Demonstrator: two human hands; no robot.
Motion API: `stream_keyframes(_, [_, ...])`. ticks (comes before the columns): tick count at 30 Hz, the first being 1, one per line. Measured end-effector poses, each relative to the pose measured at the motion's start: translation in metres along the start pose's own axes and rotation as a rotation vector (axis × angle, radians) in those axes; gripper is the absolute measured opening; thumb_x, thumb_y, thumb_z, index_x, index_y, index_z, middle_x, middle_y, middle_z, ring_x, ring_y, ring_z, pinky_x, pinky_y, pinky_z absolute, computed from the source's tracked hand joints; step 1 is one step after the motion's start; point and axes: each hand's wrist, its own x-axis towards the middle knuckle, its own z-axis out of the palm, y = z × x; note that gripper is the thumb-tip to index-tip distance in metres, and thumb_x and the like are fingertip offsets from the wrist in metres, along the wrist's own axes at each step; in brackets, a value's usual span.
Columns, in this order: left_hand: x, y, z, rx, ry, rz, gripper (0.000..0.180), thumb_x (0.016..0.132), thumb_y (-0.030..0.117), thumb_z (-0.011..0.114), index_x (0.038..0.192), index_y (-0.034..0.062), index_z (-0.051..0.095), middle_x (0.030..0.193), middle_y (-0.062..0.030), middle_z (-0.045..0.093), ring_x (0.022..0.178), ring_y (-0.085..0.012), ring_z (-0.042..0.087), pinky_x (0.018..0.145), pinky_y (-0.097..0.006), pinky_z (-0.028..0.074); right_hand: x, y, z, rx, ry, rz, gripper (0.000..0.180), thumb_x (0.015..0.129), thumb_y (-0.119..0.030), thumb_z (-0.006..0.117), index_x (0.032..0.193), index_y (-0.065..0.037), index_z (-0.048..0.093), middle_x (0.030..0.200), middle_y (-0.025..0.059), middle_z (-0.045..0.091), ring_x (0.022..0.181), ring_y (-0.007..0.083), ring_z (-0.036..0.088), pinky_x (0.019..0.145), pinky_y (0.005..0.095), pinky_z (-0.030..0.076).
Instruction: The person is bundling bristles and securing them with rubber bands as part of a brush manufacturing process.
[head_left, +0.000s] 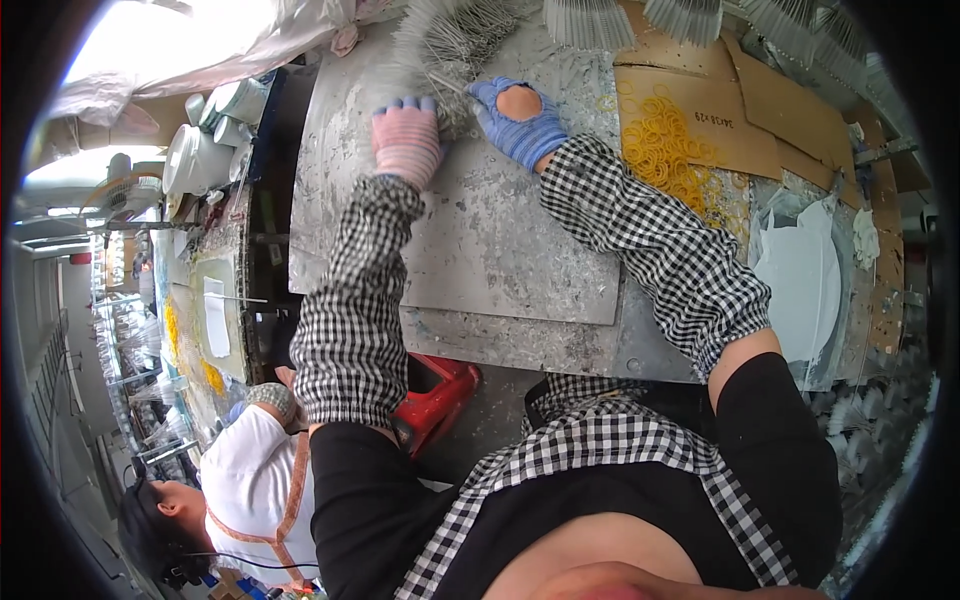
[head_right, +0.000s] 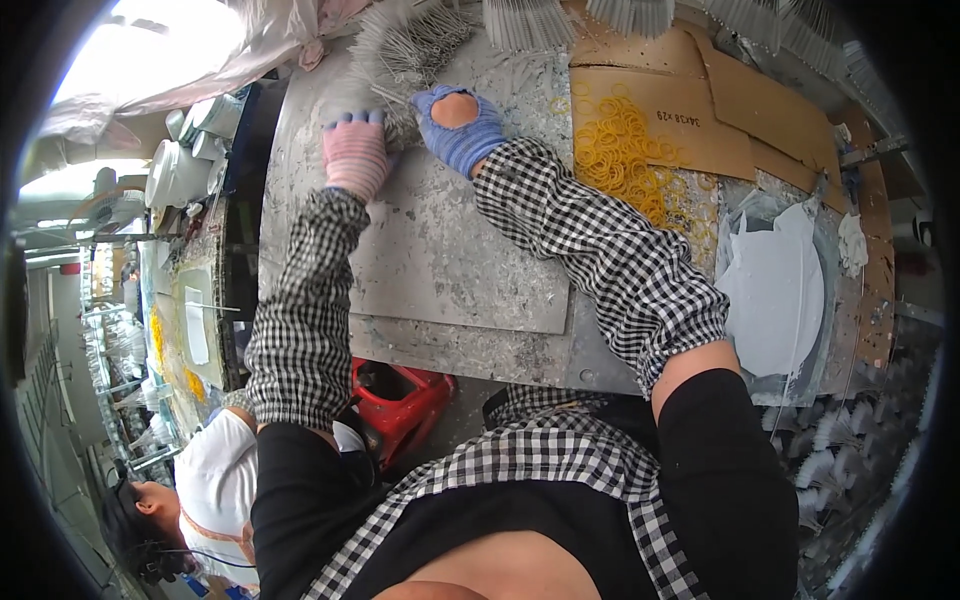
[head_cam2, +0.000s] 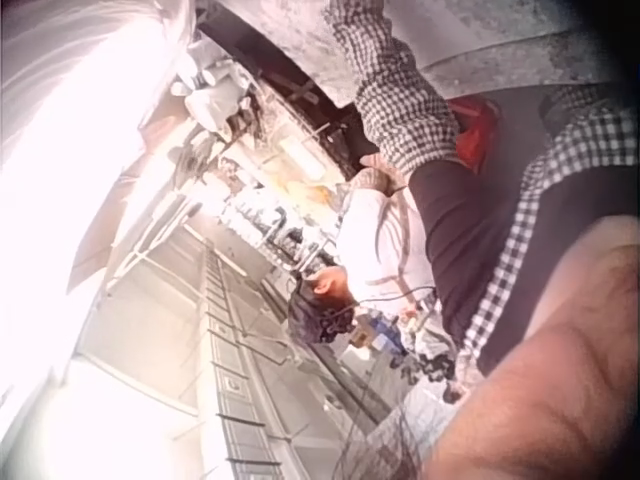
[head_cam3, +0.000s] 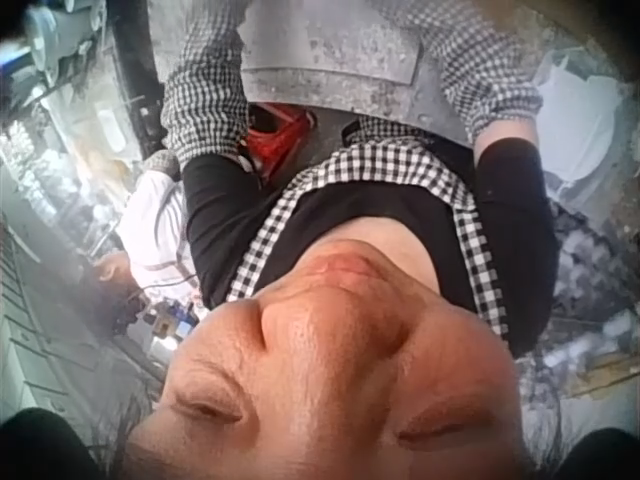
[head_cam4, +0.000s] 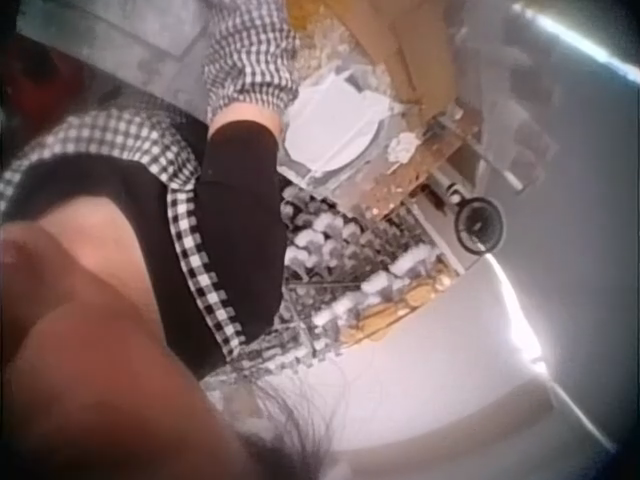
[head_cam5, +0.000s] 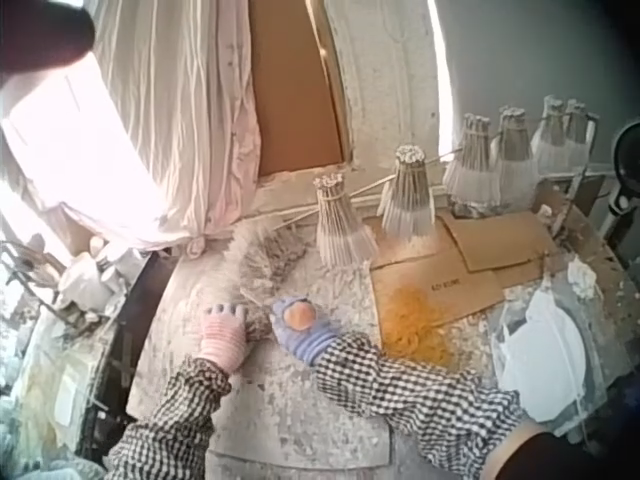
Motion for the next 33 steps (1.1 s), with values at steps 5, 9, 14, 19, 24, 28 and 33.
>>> stream_keyframes(5, [-0.068,0.022,0.008,-0.028,0.158,0.012,0.054,0.074,0.04,0.079,0.12,0.0156,0.065,0.128,-0.0136,0.06,0.122,-0.0307,0.056,0.098,-0.049,0.045,-0.001,-0.023,0.008,0.082,-0.087,-0.101,0.041,0.092,-0.023,0.062,0.131,-0.01,0.062,0.12,0.0161,0.066,0.106,0.0347,0.065,0.096,0.0425,0.052])
stream_keyframes(9, [-0.091,0.025,0.009,0.018,0.055,0.065,0.049,0.079,0.037,0.073,0.122,0.0142,0.063,0.132,-0.0099,0.061,0.123,-0.0315,0.056,0.101,-0.049,0.043,0.006,-0.029,0.021,0.265,-0.289,-0.112,0.039,0.087,-0.022,0.067,0.125,-0.012,0.066,0.115,0.0129,0.071,0.104,0.0308,0.067,0.097,0.0382,0.052])
stream_keyframes(14, [-0.132,0.021,-0.008,-0.011,0.164,0.209,0.027,0.091,0.018,0.056,0.116,0.0121,0.063,0.124,-0.0103,0.064,0.116,-0.0257,0.061,0.101,-0.049,0.044,0.013,-0.016,0.033,0.17,-0.564,-0.044,0.033,0.083,-0.016,0.072,0.116,-0.013,0.072,0.115,0.0115,0.072,0.106,0.025,0.069,0.096,0.0354,0.053])
stream_keyframes(19, [-0.173,0.03,-0.003,-0.151,-0.001,0.191,0.032,0.081,0.016,0.063,0.113,0.0156,0.063,0.116,-0.0065,0.066,0.112,-0.0247,0.061,0.099,-0.044,0.043,0.005,-0.013,0.04,0.08,-0.462,-0.041,0.036,0.082,-0.011,0.068,0.118,-0.015,0.072,0.113,0.0116,0.072,0.105,0.0301,0.068,0.096,0.0372,0.053])
stream_keyframes(24, [-0.181,0.033,0.013,-0.174,0.058,0.187,0.036,0.074,0.017,0.069,0.11,0.0147,0.065,0.118,-0.005,0.065,0.115,-0.0257,0.059,0.101,-0.045,0.042,-0.001,-0.023,0.02,0.067,-0.349,-0.024,0.04,0.089,-0.007,0.057,0.125,-0.018,0.069,0.122,0.0106,0.07,0.11,0.0309,0.066,0.1,0.0386,0.051])
stream_keyframes(28, [-0.165,0.026,0.0,-0.097,0.003,0.229,0.035,0.083,0.019,0.065,0.118,0.0185,0.066,0.126,-0.0107,0.065,0.124,-0.0304,0.057,0.104,-0.046,0.042,-0.018,-0.039,0.008,0.228,-0.301,-0.35,0.039,0.09,-0.008,0.056,0.127,-0.016,0.066,0.117,0.0129,0.07,0.109,0.0317,0.066,0.099,0.0403,0.051])
stream_keyframes(33, [-0.129,0.016,-0.022,-0.029,-0.257,0.371,0.064,0.072,0.027,0.077,0.133,0.0216,0.059,0.132,-0.0126,0.062,0.125,-0.0337,0.056,0.105,-0.049,0.042,-0.035,-0.036,0.017,0.264,-0.542,-0.102,0.03,0.094,-0.02,0.053,0.12,-0.013,0.065,0.114,0.0148,0.071,0.107,0.0324,0.067,0.095,0.0417,0.052])
